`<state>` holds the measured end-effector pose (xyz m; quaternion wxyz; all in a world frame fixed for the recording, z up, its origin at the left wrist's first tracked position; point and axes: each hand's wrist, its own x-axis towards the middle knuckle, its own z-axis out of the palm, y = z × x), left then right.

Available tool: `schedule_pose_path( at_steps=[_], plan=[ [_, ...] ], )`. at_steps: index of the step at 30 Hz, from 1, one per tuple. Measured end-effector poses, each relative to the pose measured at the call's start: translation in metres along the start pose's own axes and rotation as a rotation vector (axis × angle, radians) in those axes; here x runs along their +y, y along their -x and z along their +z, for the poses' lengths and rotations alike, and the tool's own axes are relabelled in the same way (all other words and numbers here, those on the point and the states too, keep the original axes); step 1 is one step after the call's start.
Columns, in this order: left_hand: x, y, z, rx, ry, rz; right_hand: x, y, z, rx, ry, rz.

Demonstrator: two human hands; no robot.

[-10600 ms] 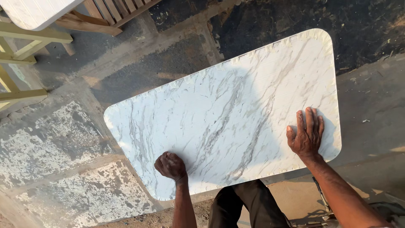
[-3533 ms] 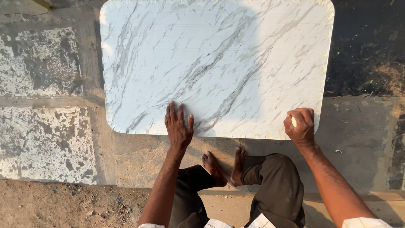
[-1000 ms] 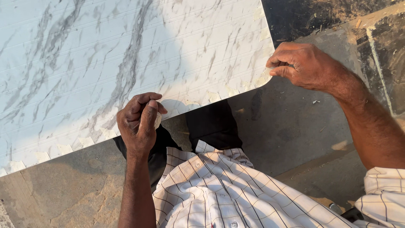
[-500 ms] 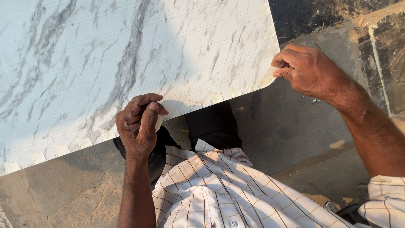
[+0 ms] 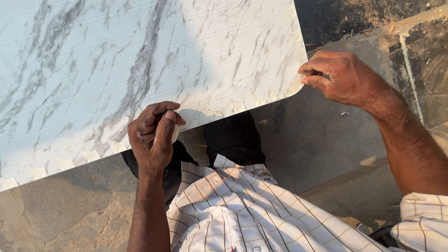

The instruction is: The person carries a rectangular marble-patterned tabletop, sets it on a wooden stand, and peels small strips of masking tape off its edges one at a time by hand, working around the perimeter and occasionally brushing debris off the surface.

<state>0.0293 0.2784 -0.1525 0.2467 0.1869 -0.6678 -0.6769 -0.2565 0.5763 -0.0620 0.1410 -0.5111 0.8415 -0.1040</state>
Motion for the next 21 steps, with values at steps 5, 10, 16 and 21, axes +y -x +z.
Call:
schedule_pose_path(
  at_steps=[5, 10, 16, 21],
  plan=[
    [-0.002, 0.001, 0.0, 0.001, -0.011, -0.005, 0.006, 0.001, 0.01, -0.045, 0.209, -0.012],
    [-0.002, 0.0, 0.0, 0.005, -0.023, 0.025, 0.022, -0.001, 0.009, -0.051, 0.08, -0.071],
    [-0.002, 0.001, 0.002, 0.015, -0.022, 0.009, 0.027, 0.005, 0.01, 0.049, -0.089, -0.173],
    [-0.002, 0.002, 0.003, 0.017, 0.005, -0.003, 0.037, 0.006, 0.028, 0.045, -0.032, -0.115]
  ],
)
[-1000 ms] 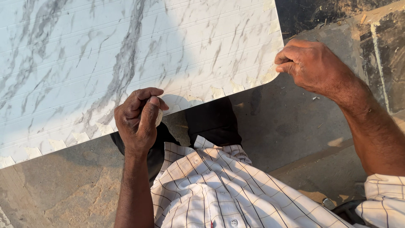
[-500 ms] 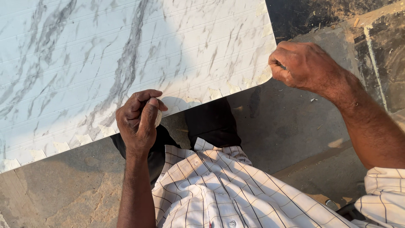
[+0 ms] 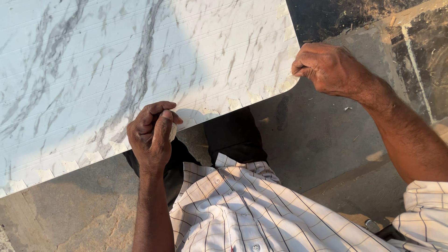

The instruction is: The person carries a rectangular marble-patterned tabletop, sets it on a wooden stand, and peels small strips of masking tape off its edges one at a time by hand, working around the perimeter and occasionally brushing debris off the surface.

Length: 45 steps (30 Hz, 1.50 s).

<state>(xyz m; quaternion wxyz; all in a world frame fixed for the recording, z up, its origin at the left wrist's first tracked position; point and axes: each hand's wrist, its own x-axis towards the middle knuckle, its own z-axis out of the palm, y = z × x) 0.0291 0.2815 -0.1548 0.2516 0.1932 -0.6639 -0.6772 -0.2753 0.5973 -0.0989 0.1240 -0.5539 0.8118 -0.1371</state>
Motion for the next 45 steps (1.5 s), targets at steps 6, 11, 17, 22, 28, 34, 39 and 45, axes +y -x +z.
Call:
schedule_pose_path(
  at_steps=[6, 11, 17, 22, 28, 34, 39, 45],
  plan=[
    [0.0, 0.0, 0.001, 0.01, -0.057, -0.046, 0.014, 0.022, -0.016, 0.192, -0.436, 0.056],
    [-0.001, -0.001, 0.002, -0.002, -0.02, -0.044, -0.006, 0.016, -0.018, 0.13, -0.178, -0.059],
    [-0.004, 0.0, 0.002, 0.003, -0.044, 0.008, -0.022, -0.008, -0.003, 0.042, 0.033, -0.032],
    [-0.007, 0.0, 0.002, 0.021, -0.071, -0.007, -0.014, -0.007, 0.003, 0.018, 0.113, -0.076],
    [-0.006, -0.001, 0.002, -0.012, -0.029, 0.051, -0.003, -0.011, -0.004, -0.015, -0.175, -0.082],
    [-0.006, 0.0, 0.003, 0.025, -0.058, -0.026, -0.005, -0.009, -0.009, 0.021, -0.12, -0.156],
    [-0.006, 0.001, 0.003, 0.013, -0.048, 0.012, 0.009, -0.007, 0.0, -0.004, -0.096, -0.148],
    [-0.007, 0.001, 0.002, 0.015, -0.059, 0.007, 0.02, 0.028, 0.016, 0.16, -0.329, -0.115]
  ],
)
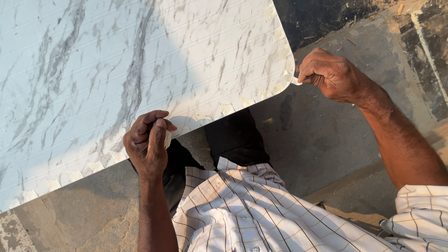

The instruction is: The person carries a rectangular marble-patterned tabletop, sets it on a wooden stand, and peels small strips of masking tape off its edges one at a time by hand, working around the perimeter and occasionally brushing debris off the surface.

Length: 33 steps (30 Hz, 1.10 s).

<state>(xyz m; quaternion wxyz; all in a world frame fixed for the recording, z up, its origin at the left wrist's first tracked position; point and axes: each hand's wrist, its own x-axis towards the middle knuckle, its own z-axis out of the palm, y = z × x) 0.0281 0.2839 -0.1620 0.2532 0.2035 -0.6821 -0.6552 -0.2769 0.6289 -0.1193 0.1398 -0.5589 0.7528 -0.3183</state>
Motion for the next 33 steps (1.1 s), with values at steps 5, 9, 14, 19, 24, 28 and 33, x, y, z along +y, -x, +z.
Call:
schedule_pose_path(
  at_steps=[5, 9, 14, 19, 24, 28, 33],
  plan=[
    [0.0, 0.0, 0.001, 0.017, 0.003, -0.049, -0.014, 0.017, 0.01, 0.464, -0.601, 0.228],
    [0.0, 0.0, 0.002, 0.022, -0.01, -0.036, -0.041, 0.003, 0.02, 0.464, -0.173, 0.345],
    [0.0, 0.0, 0.002, 0.008, 0.022, -0.002, -0.066, -0.022, 0.042, 0.278, 0.554, 0.346],
    [0.0, 0.0, 0.001, 0.025, 0.025, -0.069, -0.064, -0.018, 0.044, 0.389, 0.427, 0.442],
    [0.001, 0.0, 0.001, 0.014, -0.004, -0.03, -0.07, -0.005, 0.077, 0.924, -0.741, 0.625],
    [-0.001, 0.002, 0.001, 0.003, 0.018, 0.038, -0.075, -0.01, 0.105, 1.138, -0.971, 0.666],
    [-0.007, 0.004, -0.001, 0.012, -0.04, 0.029, -0.074, -0.019, 0.118, 0.963, -0.027, 0.721]
  ],
)
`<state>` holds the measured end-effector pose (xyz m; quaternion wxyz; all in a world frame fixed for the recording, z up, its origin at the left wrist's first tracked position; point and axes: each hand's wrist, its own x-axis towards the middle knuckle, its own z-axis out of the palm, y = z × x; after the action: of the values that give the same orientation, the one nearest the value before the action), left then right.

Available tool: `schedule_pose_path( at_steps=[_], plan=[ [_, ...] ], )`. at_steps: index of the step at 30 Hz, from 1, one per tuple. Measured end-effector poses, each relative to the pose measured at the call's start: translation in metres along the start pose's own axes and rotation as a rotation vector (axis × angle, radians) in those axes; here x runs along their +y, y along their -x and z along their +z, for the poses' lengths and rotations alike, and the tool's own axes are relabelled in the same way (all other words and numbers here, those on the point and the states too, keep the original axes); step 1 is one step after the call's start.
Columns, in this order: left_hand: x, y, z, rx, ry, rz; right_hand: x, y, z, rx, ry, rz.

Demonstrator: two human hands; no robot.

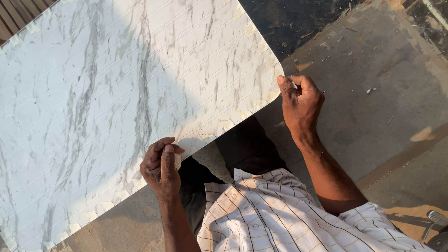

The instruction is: The person carries a rectangular marble-patterned tabletop, sets it on a wooden stand, and peels small strips of masking tape off its edges one at a time by hand, working around the perimeter and occasionally brushing debris off the surface.

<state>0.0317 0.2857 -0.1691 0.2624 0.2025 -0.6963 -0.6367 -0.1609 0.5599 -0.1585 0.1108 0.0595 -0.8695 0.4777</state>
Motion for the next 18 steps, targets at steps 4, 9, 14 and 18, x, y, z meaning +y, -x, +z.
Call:
schedule_pose_path(
  at_steps=[4, 9, 14, 18],
  plan=[
    [-0.006, 0.0, -0.002, 0.029, -0.011, -0.017, 0.011, 0.002, 0.01, 0.038, -0.423, 0.251],
    [-0.016, 0.003, -0.006, 0.041, -0.03, -0.034, 0.029, 0.006, 0.029, 0.076, -1.139, 0.737],
    [-0.012, 0.001, -0.008, 0.023, 0.117, -0.02, 0.038, 0.006, 0.041, -0.038, -1.33, 0.833],
    [0.001, -0.001, -0.004, -0.085, 0.395, -0.146, 0.052, 0.004, 0.042, -0.087, -1.278, 0.755]
  ],
)
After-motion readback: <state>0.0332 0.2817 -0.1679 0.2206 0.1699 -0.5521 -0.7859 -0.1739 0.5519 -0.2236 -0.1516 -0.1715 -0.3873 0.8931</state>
